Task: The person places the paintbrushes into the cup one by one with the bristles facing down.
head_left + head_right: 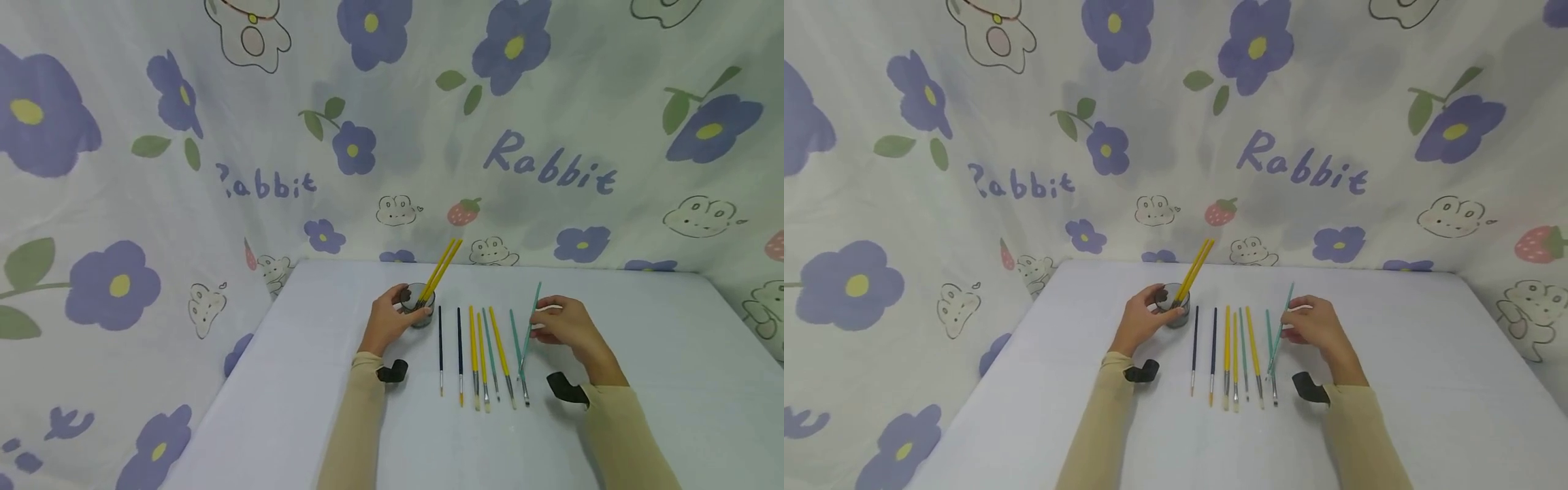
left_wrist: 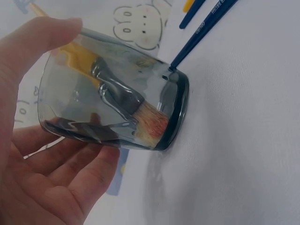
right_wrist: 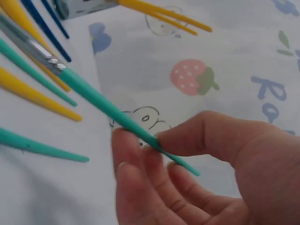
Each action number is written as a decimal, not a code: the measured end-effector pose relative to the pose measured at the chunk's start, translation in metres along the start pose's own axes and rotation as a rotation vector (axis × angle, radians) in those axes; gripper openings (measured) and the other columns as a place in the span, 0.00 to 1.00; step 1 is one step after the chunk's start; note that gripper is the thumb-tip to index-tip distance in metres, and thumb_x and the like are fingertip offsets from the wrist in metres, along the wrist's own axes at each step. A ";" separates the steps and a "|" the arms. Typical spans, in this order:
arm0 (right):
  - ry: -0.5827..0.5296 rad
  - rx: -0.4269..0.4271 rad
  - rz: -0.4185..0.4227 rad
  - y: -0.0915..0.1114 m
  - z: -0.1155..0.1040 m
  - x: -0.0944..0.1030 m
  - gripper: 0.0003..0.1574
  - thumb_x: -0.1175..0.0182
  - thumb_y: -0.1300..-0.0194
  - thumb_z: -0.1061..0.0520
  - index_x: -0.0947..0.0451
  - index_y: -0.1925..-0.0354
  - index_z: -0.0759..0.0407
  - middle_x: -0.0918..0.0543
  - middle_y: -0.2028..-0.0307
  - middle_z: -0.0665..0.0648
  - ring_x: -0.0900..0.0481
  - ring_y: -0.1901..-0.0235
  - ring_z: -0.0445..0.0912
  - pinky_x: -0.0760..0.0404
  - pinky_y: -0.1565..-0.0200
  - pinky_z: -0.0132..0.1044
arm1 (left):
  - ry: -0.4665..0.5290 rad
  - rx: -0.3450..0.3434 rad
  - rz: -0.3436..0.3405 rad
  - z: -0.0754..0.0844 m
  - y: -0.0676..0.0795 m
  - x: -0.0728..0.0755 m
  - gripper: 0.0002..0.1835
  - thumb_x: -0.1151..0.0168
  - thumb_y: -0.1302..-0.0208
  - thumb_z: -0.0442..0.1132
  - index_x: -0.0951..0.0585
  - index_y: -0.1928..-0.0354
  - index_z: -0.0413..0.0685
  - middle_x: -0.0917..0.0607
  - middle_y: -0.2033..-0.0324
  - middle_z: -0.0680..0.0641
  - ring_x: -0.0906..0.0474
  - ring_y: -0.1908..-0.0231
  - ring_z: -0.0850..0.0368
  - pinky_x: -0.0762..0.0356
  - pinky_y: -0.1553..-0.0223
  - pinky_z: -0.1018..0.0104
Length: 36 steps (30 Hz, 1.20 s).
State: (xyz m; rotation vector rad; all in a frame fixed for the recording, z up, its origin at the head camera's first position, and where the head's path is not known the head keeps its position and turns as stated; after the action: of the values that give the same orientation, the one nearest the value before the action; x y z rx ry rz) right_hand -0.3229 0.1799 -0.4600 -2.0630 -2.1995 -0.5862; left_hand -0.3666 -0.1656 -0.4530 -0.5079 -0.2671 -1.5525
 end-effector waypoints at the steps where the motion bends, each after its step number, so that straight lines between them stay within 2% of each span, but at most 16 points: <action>1: -0.037 0.006 0.007 0.000 -0.002 0.001 0.34 0.39 0.30 0.58 0.36 0.33 0.71 0.11 0.63 0.49 0.10 0.71 0.40 0.10 0.63 0.34 | 0.004 -0.005 -0.001 0.001 0.000 -0.001 0.47 0.20 0.46 0.56 0.27 0.28 0.42 0.18 0.39 0.37 0.22 0.35 0.41 0.20 0.34 0.46; 3: -0.100 0.018 0.022 0.001 -0.006 0.003 0.34 0.39 0.29 0.58 0.37 0.32 0.70 0.13 0.66 0.42 0.10 0.70 0.38 0.10 0.63 0.33 | 0.012 -0.015 -0.005 0.003 -0.001 -0.002 0.46 0.20 0.46 0.55 0.27 0.29 0.42 0.18 0.40 0.36 0.22 0.35 0.40 0.20 0.34 0.45; 6: -0.168 0.036 0.049 0.002 -0.011 0.005 0.31 0.38 0.28 0.58 0.37 0.34 0.69 0.14 0.68 0.38 0.10 0.70 0.37 0.10 0.63 0.31 | 0.016 -0.021 -0.006 0.006 -0.001 -0.002 0.46 0.20 0.45 0.54 0.27 0.29 0.41 0.18 0.40 0.36 0.22 0.35 0.40 0.20 0.34 0.45; 13: -0.310 0.070 0.098 0.006 -0.025 0.013 0.19 0.37 0.28 0.58 0.33 0.45 0.58 0.14 0.69 0.40 0.09 0.70 0.38 0.10 0.63 0.31 | 0.010 -0.017 -0.006 0.007 -0.003 -0.004 0.45 0.21 0.45 0.55 0.27 0.29 0.43 0.17 0.40 0.37 0.22 0.35 0.41 0.19 0.35 0.47; 20: -0.441 0.133 0.140 0.006 -0.046 0.012 0.16 0.37 0.29 0.60 0.32 0.48 0.54 0.13 0.69 0.42 0.09 0.71 0.39 0.10 0.63 0.32 | 0.008 -0.010 0.000 0.007 -0.004 -0.004 0.45 0.20 0.46 0.55 0.26 0.29 0.45 0.17 0.40 0.38 0.22 0.35 0.41 0.20 0.34 0.47; 23: -0.469 0.162 0.157 0.003 -0.058 0.008 0.15 0.37 0.29 0.61 0.32 0.50 0.54 0.13 0.69 0.42 0.09 0.71 0.40 0.10 0.63 0.32 | 0.006 -0.011 -0.001 0.007 -0.004 -0.003 0.45 0.21 0.45 0.55 0.26 0.29 0.43 0.17 0.40 0.38 0.22 0.35 0.41 0.19 0.35 0.47; 31: -0.506 0.247 0.136 -0.001 -0.090 -0.008 0.16 0.36 0.29 0.63 0.33 0.49 0.60 0.13 0.69 0.46 0.09 0.72 0.41 0.09 0.63 0.33 | 0.007 -0.013 -0.003 0.008 0.000 0.000 0.45 0.20 0.45 0.54 0.27 0.29 0.41 0.17 0.41 0.36 0.22 0.36 0.40 0.20 0.34 0.46; 36: -0.472 0.258 0.160 -0.007 -0.101 -0.018 0.17 0.36 0.30 0.62 0.33 0.49 0.62 0.13 0.69 0.46 0.09 0.72 0.40 0.10 0.63 0.33 | 0.024 -0.010 -0.004 0.007 0.002 0.002 0.44 0.20 0.45 0.53 0.26 0.29 0.42 0.17 0.41 0.36 0.22 0.36 0.41 0.20 0.34 0.46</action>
State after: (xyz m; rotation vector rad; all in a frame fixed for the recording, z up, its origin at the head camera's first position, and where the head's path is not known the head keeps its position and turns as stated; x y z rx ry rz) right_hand -0.3490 0.1306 -0.3733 -2.3793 -2.1399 0.2145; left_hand -0.3633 -0.1644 -0.4467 -0.4964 -0.2427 -1.5635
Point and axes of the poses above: each hand's wrist, its own y-axis away from the middle knuckle, its own x-axis out of the back of the hand, z = x × y, the point moved 10 cm from there along -y, towards the middle knuckle
